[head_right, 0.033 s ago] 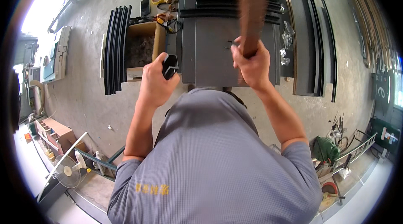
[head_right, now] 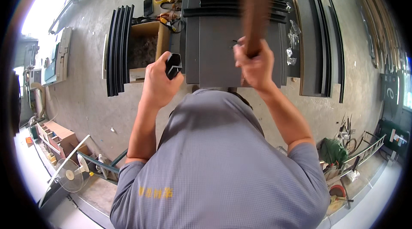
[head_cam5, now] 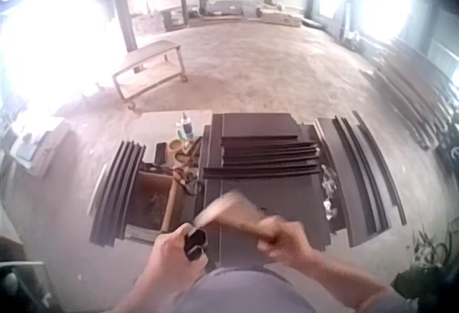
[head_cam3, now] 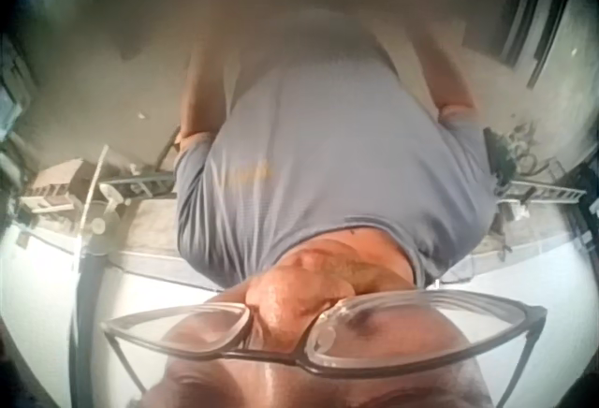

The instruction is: The person inserts black plastic components into the ends of black profiles and taps them into place using a wooden block. They handle multiple profiles from a table and place completed sections into a cardboard box.

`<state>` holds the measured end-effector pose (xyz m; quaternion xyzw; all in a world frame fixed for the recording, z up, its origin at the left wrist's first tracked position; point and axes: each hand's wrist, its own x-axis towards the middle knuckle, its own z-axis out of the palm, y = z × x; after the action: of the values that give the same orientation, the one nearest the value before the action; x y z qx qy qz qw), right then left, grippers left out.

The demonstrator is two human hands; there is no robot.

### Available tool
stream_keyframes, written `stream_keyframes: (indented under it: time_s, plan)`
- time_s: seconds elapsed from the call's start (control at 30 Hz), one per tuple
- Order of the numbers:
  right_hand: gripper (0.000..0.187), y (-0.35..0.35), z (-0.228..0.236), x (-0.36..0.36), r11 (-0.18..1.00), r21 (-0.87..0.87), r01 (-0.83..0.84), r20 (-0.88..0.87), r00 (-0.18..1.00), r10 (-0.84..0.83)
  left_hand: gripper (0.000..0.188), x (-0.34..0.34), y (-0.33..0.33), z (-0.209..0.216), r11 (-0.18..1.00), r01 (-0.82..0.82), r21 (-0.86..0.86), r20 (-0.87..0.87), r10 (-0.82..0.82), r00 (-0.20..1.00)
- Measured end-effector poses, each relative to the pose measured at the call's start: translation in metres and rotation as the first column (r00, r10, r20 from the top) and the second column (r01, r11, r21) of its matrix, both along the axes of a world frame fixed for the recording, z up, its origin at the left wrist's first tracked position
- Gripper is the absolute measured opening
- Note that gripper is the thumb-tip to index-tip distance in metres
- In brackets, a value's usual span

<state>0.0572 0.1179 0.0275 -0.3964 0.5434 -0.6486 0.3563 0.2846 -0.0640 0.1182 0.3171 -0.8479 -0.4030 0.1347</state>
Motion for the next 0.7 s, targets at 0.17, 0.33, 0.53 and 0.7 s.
stream_keyframes:
  time_s: [0.17, 0.33, 0.53, 0.7]
  plan:
    - [0.022, -0.018, 0.060, 0.011, 0.943, 0.304, -0.134, -0.429, 0.865, 0.261, 0.018, 0.018, -0.030, 0.016, 0.991, -0.114, 0.071, -0.255, 0.129, 0.958]
    - [0.044, 0.024, 0.043, -0.002, 0.841, 0.300, -0.449, -0.004, 0.881, 0.472, 0.023, 0.104, -0.105, 0.105, 0.874, 0.404, 0.271, -0.952, 0.183, 0.244]
    - [0.072, -0.008, 0.064, 0.025, 0.882, 0.262, -0.392, 0.169, 0.918, 0.358, 0.023, 0.059, -0.097, 0.088, 0.781, 0.604, 0.158, -0.942, 0.303, -0.146]
    - [0.072, -0.003, 0.040, 0.008, 0.938, -0.295, -0.181, 0.492, 0.813, 0.312, 0.025, 0.047, -0.095, 0.074, 0.722, 0.677, 0.145, -0.951, 0.290, -0.106]
